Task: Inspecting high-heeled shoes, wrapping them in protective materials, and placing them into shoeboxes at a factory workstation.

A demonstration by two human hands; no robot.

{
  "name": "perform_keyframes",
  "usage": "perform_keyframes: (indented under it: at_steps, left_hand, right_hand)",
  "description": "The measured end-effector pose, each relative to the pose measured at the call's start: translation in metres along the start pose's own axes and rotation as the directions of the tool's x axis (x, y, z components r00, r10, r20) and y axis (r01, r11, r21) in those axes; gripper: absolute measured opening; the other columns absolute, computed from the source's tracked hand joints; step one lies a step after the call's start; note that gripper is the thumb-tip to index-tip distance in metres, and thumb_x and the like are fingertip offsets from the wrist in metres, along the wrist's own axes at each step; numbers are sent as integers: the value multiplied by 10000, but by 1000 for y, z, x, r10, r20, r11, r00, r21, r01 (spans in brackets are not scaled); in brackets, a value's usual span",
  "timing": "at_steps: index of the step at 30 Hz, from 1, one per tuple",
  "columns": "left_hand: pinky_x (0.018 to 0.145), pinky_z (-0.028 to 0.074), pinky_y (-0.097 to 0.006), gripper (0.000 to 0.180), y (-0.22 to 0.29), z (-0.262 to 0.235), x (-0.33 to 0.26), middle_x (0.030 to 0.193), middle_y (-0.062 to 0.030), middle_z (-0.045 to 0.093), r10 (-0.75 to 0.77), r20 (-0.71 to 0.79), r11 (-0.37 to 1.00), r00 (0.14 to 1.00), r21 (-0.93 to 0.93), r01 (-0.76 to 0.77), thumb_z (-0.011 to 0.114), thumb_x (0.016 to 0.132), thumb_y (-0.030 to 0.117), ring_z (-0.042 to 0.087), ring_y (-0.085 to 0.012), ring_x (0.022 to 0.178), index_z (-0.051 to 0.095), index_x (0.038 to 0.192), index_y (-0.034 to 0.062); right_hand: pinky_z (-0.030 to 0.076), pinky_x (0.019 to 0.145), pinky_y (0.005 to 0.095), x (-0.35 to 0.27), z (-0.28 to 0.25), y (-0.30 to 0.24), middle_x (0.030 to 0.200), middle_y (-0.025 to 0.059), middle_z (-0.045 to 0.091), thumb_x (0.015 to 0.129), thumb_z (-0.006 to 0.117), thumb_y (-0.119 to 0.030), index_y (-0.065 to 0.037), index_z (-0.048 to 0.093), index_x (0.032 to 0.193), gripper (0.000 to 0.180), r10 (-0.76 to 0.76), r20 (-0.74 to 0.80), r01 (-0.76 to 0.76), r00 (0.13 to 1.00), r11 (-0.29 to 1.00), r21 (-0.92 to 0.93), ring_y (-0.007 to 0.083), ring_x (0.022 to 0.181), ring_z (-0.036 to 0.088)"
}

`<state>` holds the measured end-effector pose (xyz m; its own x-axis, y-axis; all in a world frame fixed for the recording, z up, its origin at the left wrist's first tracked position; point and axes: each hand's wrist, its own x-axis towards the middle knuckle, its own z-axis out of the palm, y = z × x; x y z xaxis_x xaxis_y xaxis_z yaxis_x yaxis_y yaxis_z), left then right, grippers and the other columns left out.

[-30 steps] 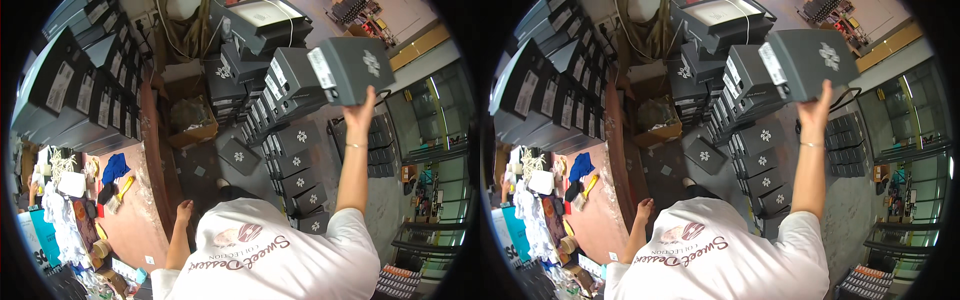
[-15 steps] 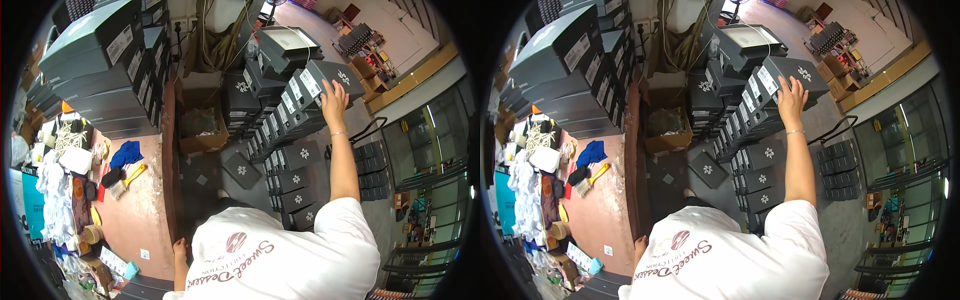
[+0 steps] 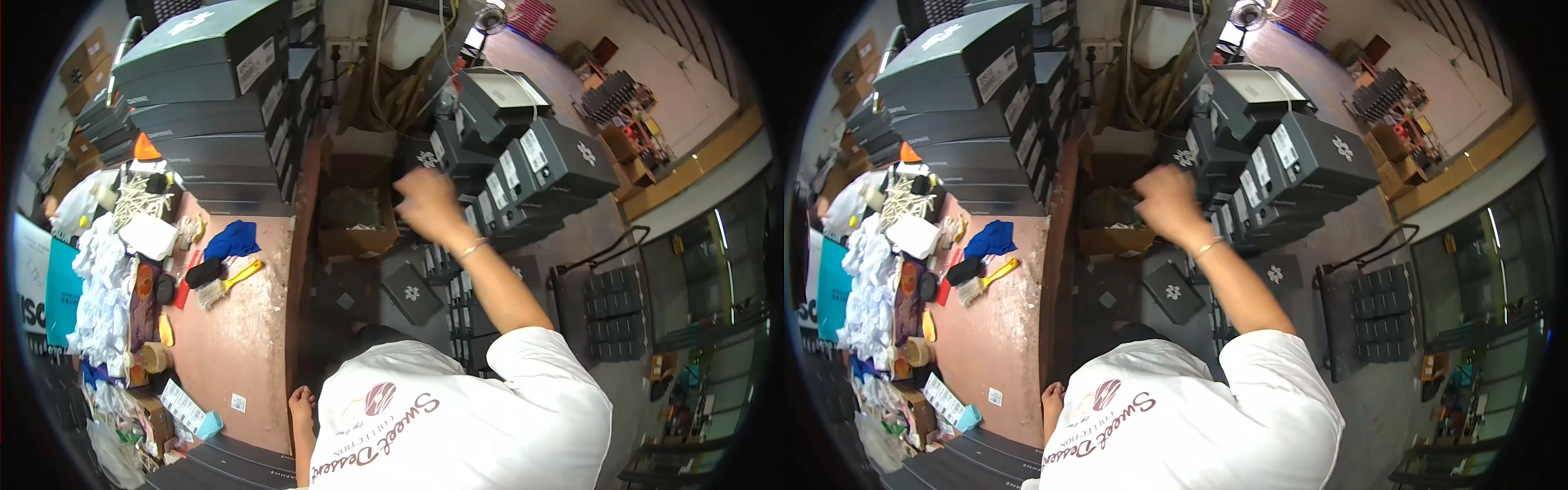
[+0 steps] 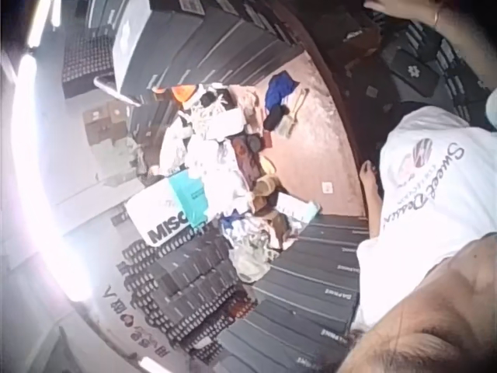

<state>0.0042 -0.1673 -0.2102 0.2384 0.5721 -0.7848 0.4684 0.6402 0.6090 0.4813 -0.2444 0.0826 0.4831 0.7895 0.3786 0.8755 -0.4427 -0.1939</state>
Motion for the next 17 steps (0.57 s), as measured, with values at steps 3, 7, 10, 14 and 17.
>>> perform_keyframes:
  at_steps: [3,7,10,14,17]
  left_hand:
    - [606,455,-222,272,-7,1,8,883,-3,591,14,-24,995,1000,-97,-16,595,928,222,556,-94,725,589,1139,50]
    - [653,471,-259,312,1,29,-11,916,-3,605,75,-167,929,983,-347,-129,609,920,278,590,-119,776,572,1161,83]
    - [668,481,-286,288,-32,48,-24,937,0,613,46,-189,890,981,-438,-126,611,919,288,602,-132,792,577,1145,113]
    - [674,499,-264,333,-33,70,-66,1025,-49,633,-61,-322,812,945,-567,-141,621,907,281,621,-151,840,580,1178,93]
    - [765,531,-302,382,-12,63,-106,1077,-92,630,39,-459,730,888,-594,-339,631,899,251,634,-195,900,573,1212,40]
  right_hand:
    - [494,827,391,21,69,-95,991,162,622,738,658,-139,-62,595,1101,377,-654,121,535,747,698,476,316,973,596]
    - [502,685,402,43,98,-217,903,117,588,773,661,-166,-71,560,945,220,-897,-95,740,431,291,607,308,850,616]
    - [499,708,412,31,74,-265,903,117,588,774,668,-165,-71,547,937,224,-966,-113,731,234,97,676,313,861,610]
    - [498,732,428,20,68,-297,922,126,586,767,681,-173,-88,559,1033,305,-964,-267,633,-16,-216,743,321,886,611]
    - [503,782,426,-7,40,-371,981,153,572,739,702,-159,-97,545,1112,410,-926,-318,612,-203,-373,698,326,928,608]
